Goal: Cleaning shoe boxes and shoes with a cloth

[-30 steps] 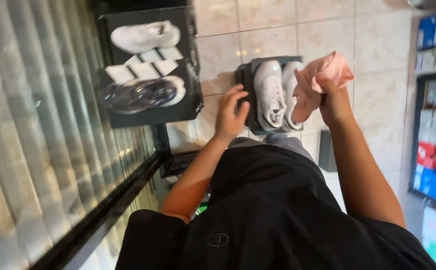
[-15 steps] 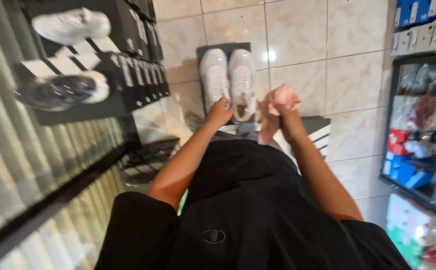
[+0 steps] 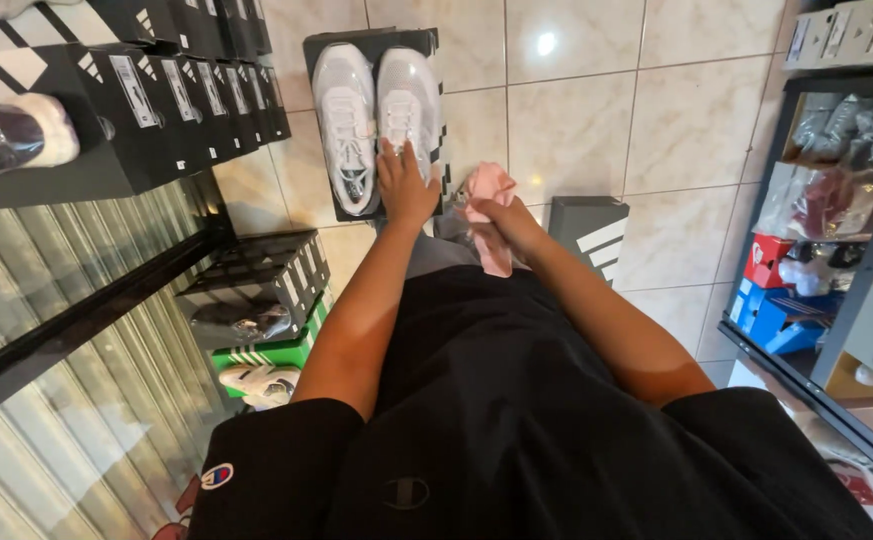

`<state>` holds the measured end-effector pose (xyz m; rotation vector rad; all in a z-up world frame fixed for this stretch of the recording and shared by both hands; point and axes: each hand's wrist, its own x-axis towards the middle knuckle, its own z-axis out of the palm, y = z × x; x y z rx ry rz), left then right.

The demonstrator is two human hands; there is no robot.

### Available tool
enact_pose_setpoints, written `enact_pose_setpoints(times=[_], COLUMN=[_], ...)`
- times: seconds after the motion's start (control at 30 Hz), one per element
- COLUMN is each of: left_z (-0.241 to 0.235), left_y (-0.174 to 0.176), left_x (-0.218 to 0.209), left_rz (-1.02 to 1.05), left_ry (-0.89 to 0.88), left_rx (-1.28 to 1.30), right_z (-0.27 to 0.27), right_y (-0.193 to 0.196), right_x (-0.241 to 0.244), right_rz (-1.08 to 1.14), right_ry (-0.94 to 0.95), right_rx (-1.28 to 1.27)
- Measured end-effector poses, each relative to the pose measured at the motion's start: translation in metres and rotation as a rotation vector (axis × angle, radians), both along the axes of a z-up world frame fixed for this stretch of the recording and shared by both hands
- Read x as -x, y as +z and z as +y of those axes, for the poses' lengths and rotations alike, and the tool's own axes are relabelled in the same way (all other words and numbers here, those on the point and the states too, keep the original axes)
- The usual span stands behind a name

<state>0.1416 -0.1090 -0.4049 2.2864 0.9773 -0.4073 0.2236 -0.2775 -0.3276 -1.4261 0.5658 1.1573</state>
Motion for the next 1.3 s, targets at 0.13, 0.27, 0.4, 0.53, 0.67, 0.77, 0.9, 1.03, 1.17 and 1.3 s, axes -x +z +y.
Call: enact_pose_setpoints(times=[0.13,0.27,0.4,0.53,0.67,0.77,0.9,1.03,1.17,1.3], left_z=[-0.002,-0.015,-0.029,-0.036,-0.045,-0.046,-0.050,-0.088,-0.124,-0.179], left_y=[-0.009,-0.014,-0.001,-0.002,0.014,-0.004,-0.008,-0.012,-0.027,-0.038], left_x=[0.003,0.003,-0.011,-0.001,0.015,0.038,0.053,0.090,0.086,0.068], left_rz=[0.014,-0.157,-0.258,-0.268,-0.287,-0.334,-0.648,-0.631,-0.257,-0.171], left_ry=[-0.004,-0.075,-0.192,-0.270,-0.404,-0.526,-0.636,-0.732,-0.861,-0.890], left_rx=[-0.037,-0.241,-0.277,-0.233,-0.020,0.029,0.054,0.272,0.262,0.232], right_z=[-0.003,-0.011,-0.026,-0.033,-0.033,-0.044,-0.058,-0.098,-0.152,-0.237], right_y=[0.006,0.018,-0.006,-0.006,0.023,0.008,-0.005,0.036,0.044,-0.009], right_x=[-0.008,-0.015,-0.001,0.020,0.049,0.087,0.141,0.179,0.185,0.226], right_rz=[0.018,0.001,0.033,0.015,-0.051,-0.086,-0.145,0.026,0.007,0.017], right_ry=[0.011,0.002,-0.133,-0.135,-0.276,-0.372,-0.467,-0.811,-0.936,-1.032], right_rx=[-0.032,-0.051,-0.071,0.023,0.076,0.073,-0.059,0.089,0.129,0.120])
